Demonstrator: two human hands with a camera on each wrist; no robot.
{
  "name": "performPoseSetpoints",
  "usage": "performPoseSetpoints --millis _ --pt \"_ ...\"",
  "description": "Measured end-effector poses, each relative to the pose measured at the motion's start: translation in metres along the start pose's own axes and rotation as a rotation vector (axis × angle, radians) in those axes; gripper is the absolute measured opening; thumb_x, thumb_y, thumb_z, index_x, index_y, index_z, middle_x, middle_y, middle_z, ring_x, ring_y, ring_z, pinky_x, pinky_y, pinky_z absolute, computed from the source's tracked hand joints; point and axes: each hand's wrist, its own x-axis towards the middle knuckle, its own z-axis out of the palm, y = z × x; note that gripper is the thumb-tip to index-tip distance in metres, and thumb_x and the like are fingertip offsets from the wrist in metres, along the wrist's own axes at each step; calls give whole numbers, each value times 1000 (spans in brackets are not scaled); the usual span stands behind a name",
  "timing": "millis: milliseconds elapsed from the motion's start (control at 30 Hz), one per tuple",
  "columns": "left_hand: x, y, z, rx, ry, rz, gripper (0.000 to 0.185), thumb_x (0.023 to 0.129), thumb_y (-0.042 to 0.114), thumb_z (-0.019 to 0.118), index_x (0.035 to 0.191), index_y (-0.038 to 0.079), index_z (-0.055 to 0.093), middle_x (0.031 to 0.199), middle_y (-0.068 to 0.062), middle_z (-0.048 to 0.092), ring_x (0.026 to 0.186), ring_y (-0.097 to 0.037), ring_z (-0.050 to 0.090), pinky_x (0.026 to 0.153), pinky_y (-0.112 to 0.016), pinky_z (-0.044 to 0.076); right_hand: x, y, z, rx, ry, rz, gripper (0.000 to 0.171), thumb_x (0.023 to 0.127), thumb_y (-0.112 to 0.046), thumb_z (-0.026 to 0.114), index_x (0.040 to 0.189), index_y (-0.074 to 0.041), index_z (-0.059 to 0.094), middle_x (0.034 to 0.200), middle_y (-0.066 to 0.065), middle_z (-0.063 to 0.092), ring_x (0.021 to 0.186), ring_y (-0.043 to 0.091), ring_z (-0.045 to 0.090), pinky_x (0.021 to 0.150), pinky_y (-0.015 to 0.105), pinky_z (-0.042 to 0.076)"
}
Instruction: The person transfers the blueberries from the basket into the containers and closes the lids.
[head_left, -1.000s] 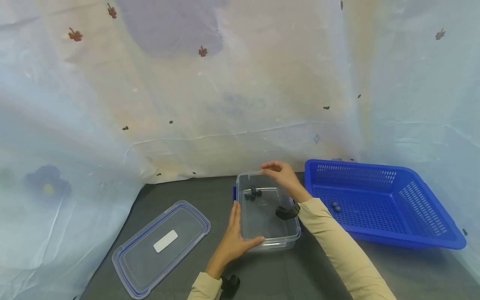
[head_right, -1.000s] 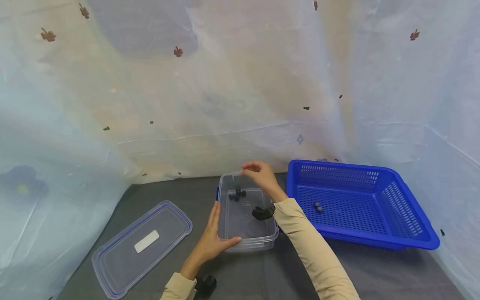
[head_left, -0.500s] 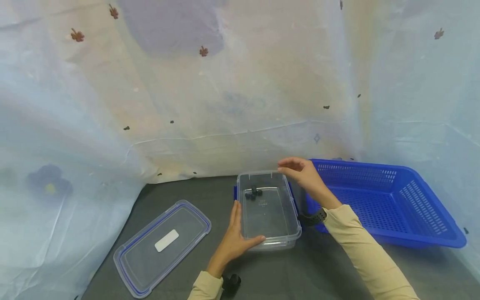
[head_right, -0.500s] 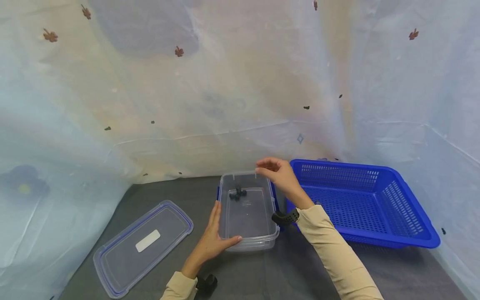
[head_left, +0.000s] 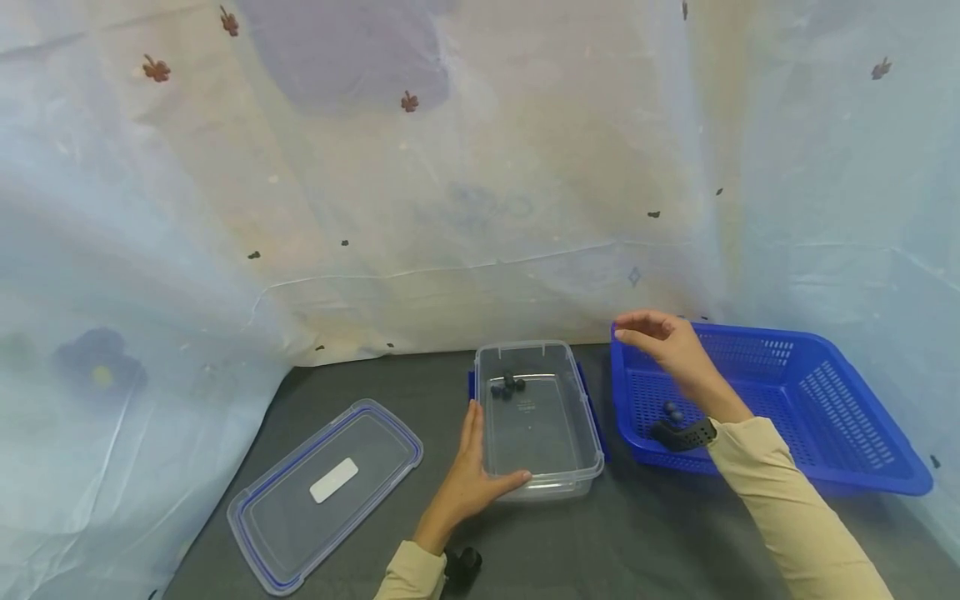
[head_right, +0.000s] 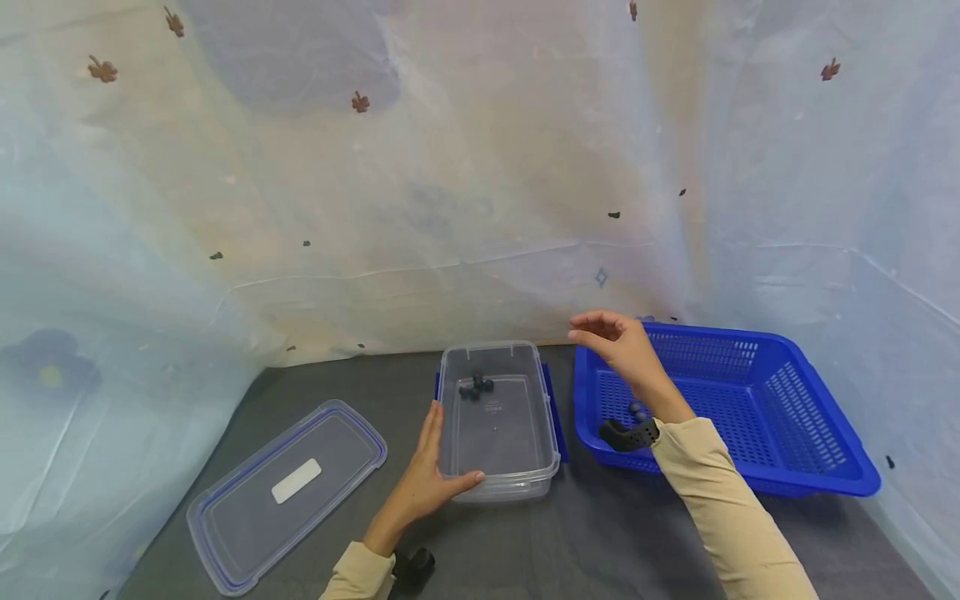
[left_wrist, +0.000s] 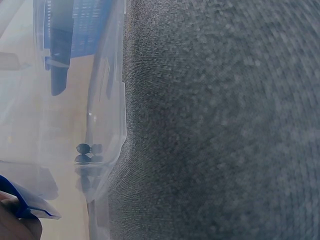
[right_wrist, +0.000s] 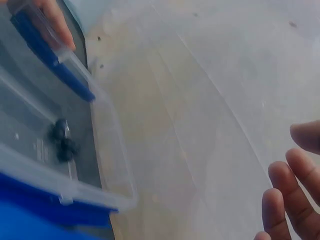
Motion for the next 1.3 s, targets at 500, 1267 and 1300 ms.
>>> performPoseSetpoints --millis 500,1267,1300 --pt "1 1 0 2 0 -3 124 74 55 78 156 9 -2 161 -10 -9 143 -39 7 106 -63 22 2 48 -48 -161 -23 94 47 94 -32 66 125 2 58 116 3 64 102 5 58 91 37 44" --pt "-1 1 0 8 -11 -24 124 74 57 78 156 10 -2 161 -10 -10 143 -40 7 105 -64 22 10 121 -79 -290 -368 164 30 93 -10 65 112 12 61 104 17 68 100 27 62 93 54 44" --pt "-1 1 0 8 -11 -22 124 74 57 77 156 10 -2 161 -10 -10 142 -40 7 105 -65 22 10 122 -79 -290 -381 166 29 93 -9 65 112 13 61 103 18 68 99 27 63 93 53 45"
